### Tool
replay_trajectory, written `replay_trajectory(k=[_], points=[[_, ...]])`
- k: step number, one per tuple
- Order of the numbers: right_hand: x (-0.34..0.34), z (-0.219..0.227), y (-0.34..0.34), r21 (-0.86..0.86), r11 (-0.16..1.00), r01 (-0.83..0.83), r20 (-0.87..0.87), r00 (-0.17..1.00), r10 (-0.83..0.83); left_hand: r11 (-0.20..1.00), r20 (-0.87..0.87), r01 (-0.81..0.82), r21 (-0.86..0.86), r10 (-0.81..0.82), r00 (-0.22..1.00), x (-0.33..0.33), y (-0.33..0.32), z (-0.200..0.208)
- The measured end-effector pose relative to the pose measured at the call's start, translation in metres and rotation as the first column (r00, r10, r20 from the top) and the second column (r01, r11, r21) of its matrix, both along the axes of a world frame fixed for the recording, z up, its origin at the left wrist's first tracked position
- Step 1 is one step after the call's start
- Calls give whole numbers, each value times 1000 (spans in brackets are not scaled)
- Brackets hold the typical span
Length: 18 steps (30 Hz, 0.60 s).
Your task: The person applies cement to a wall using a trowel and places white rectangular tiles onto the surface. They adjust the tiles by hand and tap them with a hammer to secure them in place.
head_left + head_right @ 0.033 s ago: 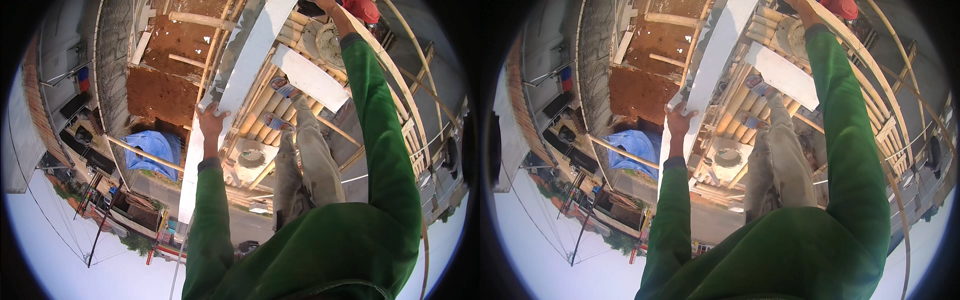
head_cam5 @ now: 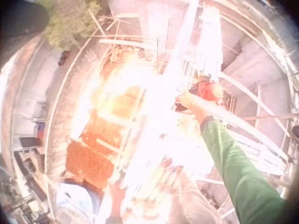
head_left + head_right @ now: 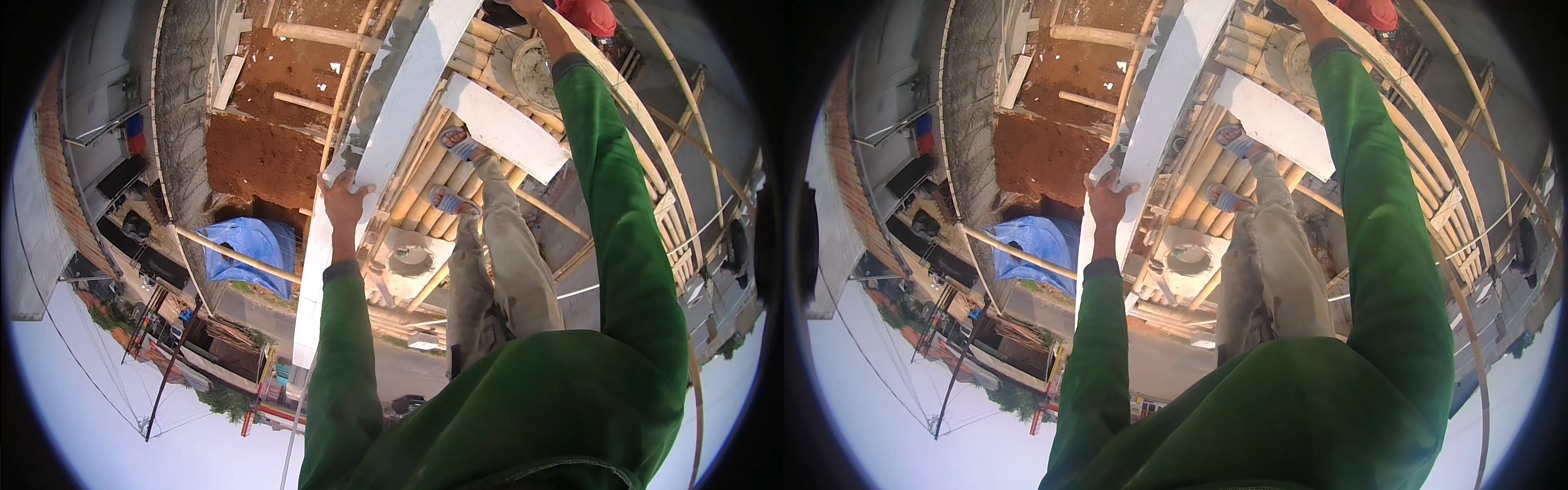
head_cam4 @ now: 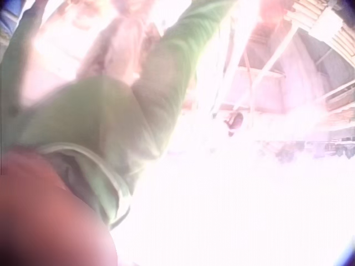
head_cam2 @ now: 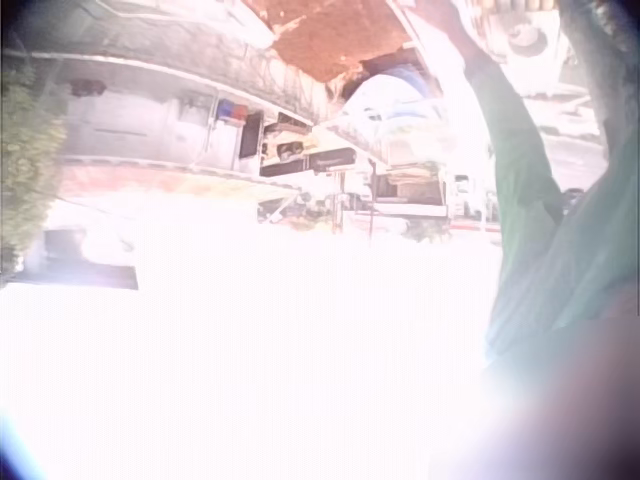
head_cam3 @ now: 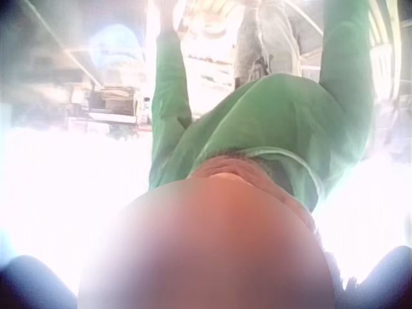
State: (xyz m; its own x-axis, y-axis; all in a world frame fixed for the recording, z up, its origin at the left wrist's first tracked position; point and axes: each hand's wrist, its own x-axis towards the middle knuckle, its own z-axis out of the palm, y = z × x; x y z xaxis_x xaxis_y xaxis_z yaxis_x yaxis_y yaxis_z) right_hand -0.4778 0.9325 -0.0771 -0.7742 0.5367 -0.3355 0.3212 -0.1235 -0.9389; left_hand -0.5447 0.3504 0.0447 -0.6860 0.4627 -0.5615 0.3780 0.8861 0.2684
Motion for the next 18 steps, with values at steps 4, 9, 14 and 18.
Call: replay_trajectory(k=[4, 9, 14, 18], points=[[0, 3, 0, -51, 998, 36, -48, 998, -38, 998, 48, 2, -65, 1, 999, -4, 3, -4], [-7, 1, 1, -121, 991, 65, -105, 991, -78, 995, 76, -91, -46, 94, 993, -3, 6, 1], [-12, -2, 2, -188, 979, 76, -151, 983, -105, 989, 56, -147, -28, 149, 987, 3, 8, 5], [-12, -2, 1, -242, 967, 75, -193, 973, -124, 994, 53, -107, -35, 109, 993, 3, 7, 3]])
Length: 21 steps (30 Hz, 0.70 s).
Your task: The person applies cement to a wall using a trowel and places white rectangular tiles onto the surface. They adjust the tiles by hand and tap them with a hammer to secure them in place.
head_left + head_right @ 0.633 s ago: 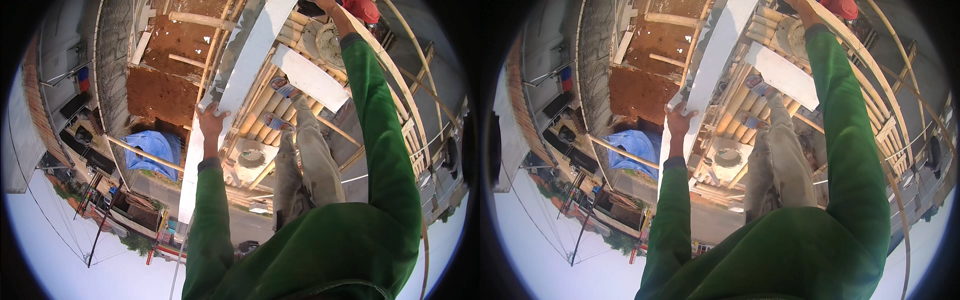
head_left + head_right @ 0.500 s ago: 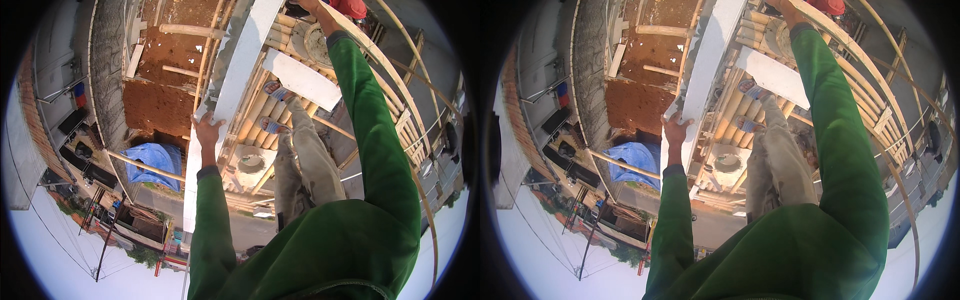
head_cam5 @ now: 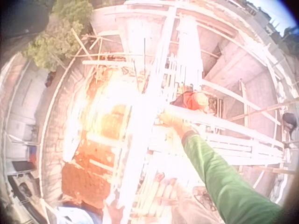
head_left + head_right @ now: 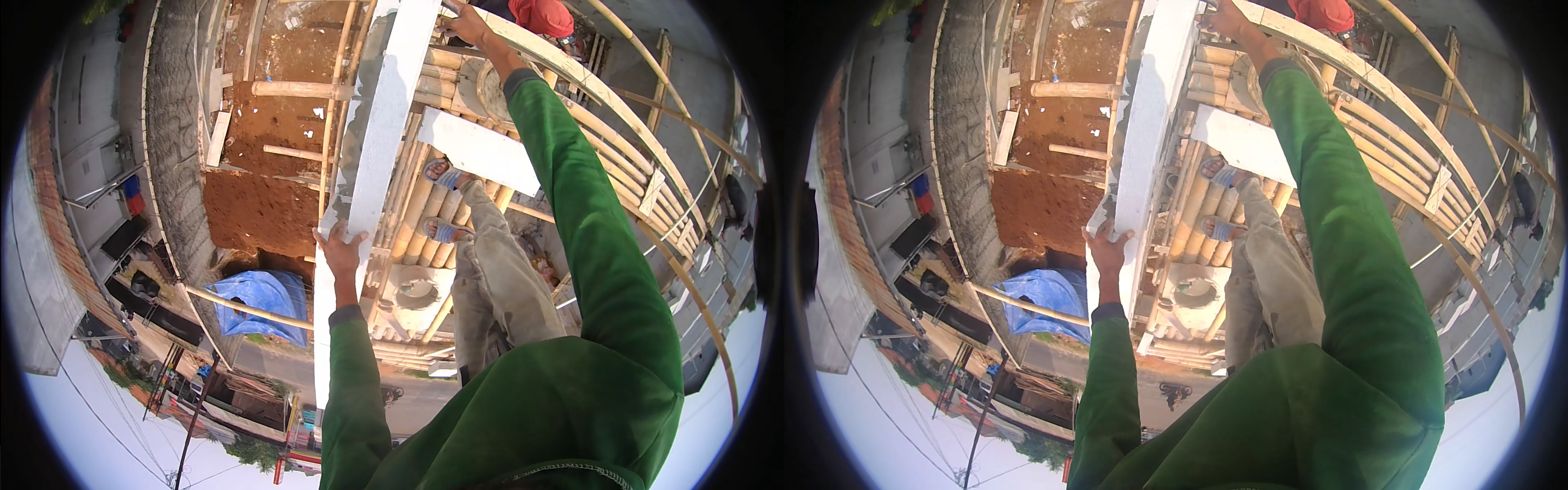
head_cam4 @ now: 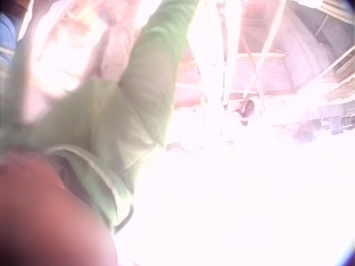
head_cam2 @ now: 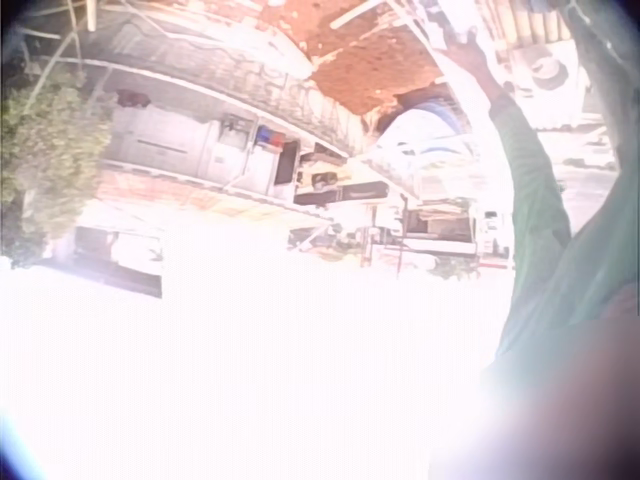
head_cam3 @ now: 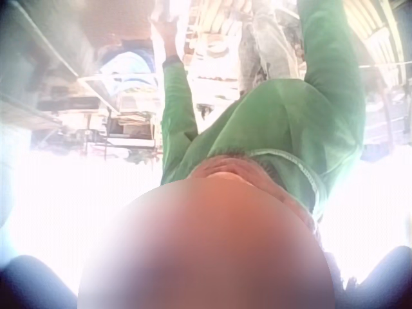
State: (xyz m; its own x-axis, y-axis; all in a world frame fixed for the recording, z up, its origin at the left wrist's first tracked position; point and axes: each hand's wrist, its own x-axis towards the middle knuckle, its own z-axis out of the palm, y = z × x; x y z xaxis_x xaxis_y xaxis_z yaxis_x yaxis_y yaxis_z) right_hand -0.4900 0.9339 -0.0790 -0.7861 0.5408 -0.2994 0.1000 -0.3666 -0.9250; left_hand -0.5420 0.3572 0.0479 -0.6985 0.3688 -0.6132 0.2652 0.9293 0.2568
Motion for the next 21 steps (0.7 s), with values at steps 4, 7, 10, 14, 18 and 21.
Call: replay_trajectory(k=[4, 7, 10, 14, 18, 21], points=[[5, -4, -1, -71, 997, 15, -63, 998, -19, 1000, -17, 28, -2, -28, 999, -2, -2, -3], [14, -12, -1, -137, 991, 13, -118, 993, -29, 1000, -3, 9, 13, -9, 1000, -2, -2, -2], [17, -21, 0, -203, 979, -12, -127, 992, -14, 1000, 28, -20, 2, 20, 999, -2, 0, 2], [-11, -24, 15, 68, 997, -39, 173, 985, 27, 995, 66, -99, 9, 98, 993, -2, 2, 4], [-26, -10, 19, 261, 954, -146, 355, 934, 46, 998, -9, 52, -48, -52, 999, -1, -1, -1], [-27, 0, 17, 260, 952, -163, 367, 928, 59, 1000, -17, 3, -1, -3, 1000, 2, -5, -4]])
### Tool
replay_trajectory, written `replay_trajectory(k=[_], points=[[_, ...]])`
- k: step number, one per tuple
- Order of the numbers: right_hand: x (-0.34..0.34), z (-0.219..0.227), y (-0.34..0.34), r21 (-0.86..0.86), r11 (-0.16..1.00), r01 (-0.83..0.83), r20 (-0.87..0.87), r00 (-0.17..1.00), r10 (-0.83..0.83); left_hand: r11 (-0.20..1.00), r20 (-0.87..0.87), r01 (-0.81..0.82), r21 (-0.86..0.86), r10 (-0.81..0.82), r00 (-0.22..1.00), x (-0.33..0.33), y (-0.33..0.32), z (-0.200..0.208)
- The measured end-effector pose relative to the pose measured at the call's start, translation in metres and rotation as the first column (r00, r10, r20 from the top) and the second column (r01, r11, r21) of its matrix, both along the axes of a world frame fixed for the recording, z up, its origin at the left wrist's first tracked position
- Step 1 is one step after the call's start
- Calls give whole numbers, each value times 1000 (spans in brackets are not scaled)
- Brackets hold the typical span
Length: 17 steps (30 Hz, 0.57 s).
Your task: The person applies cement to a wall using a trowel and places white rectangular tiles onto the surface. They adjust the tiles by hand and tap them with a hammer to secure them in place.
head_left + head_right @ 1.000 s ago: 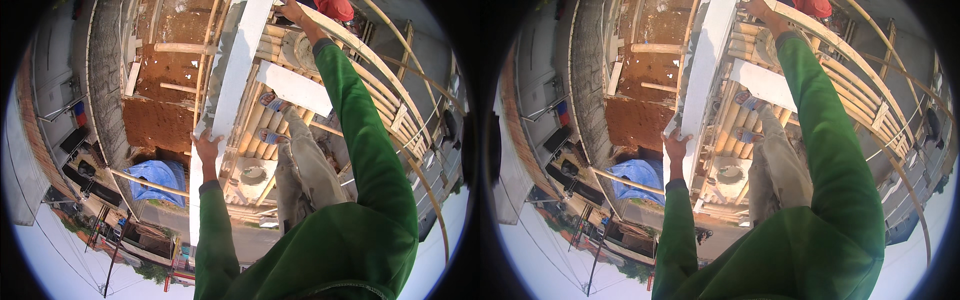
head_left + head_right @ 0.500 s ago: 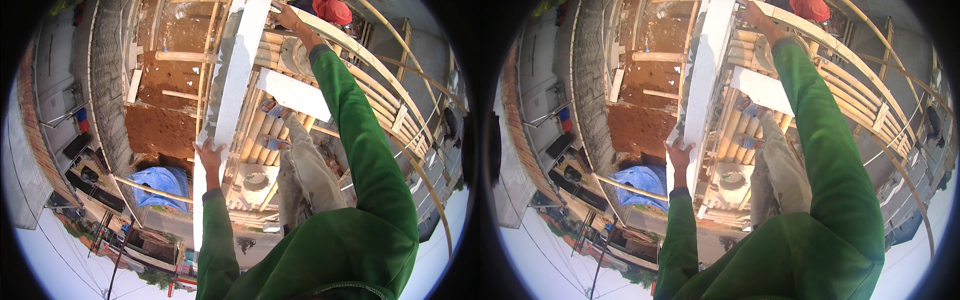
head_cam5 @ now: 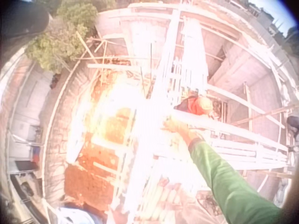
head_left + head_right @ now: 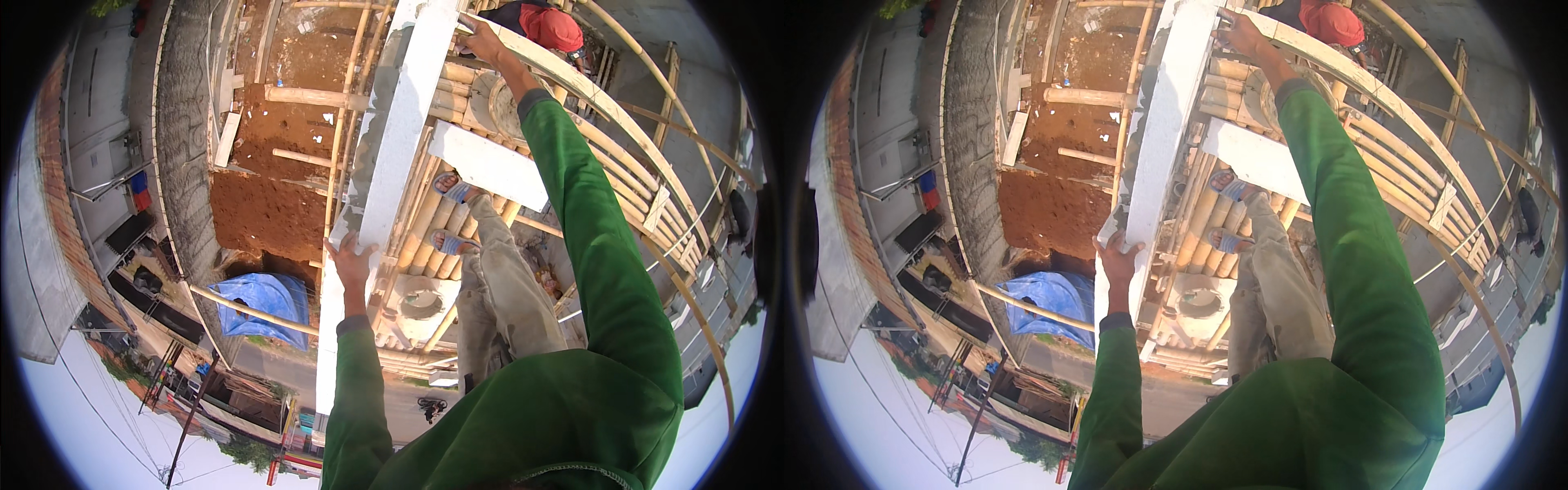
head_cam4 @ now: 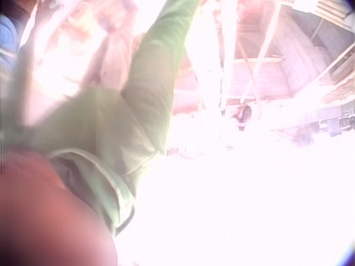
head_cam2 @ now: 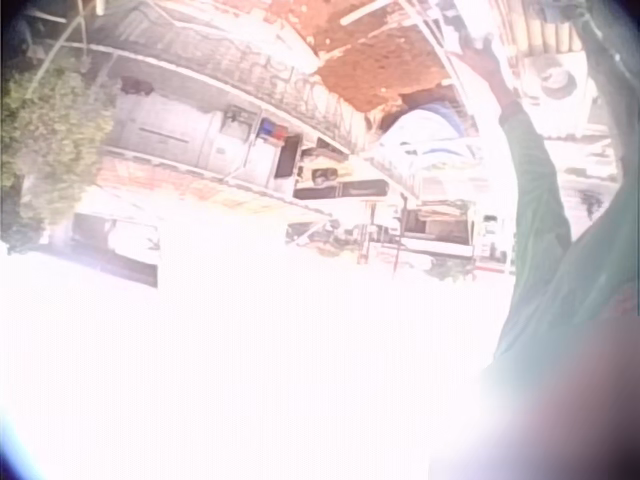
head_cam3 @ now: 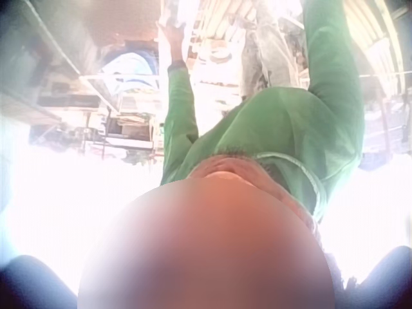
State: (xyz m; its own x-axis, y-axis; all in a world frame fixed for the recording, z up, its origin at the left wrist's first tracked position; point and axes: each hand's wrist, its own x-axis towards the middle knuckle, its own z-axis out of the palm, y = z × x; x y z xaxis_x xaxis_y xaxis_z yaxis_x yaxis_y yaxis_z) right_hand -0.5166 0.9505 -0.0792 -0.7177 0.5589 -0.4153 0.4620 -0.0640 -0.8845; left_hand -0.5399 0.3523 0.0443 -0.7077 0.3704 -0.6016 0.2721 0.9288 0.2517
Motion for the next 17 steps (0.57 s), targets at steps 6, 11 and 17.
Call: replay_trajectory(k=[6, 11, 17], points=[[8, -17, -6, 151, 985, 86, -5, 996, -87, 999, 76, -19, -32, 22, 997, -4, 0, 1], [106, -70, -112, 342, 938, 54, 495, 838, -229, 994, 8, 109, 26, -109, 994, -7, -5, -6], [268, -42, -329, -232, 872, -431, 819, 397, 414, 990, 21, 128, 54, -129, 991, -9, -8, -13]])
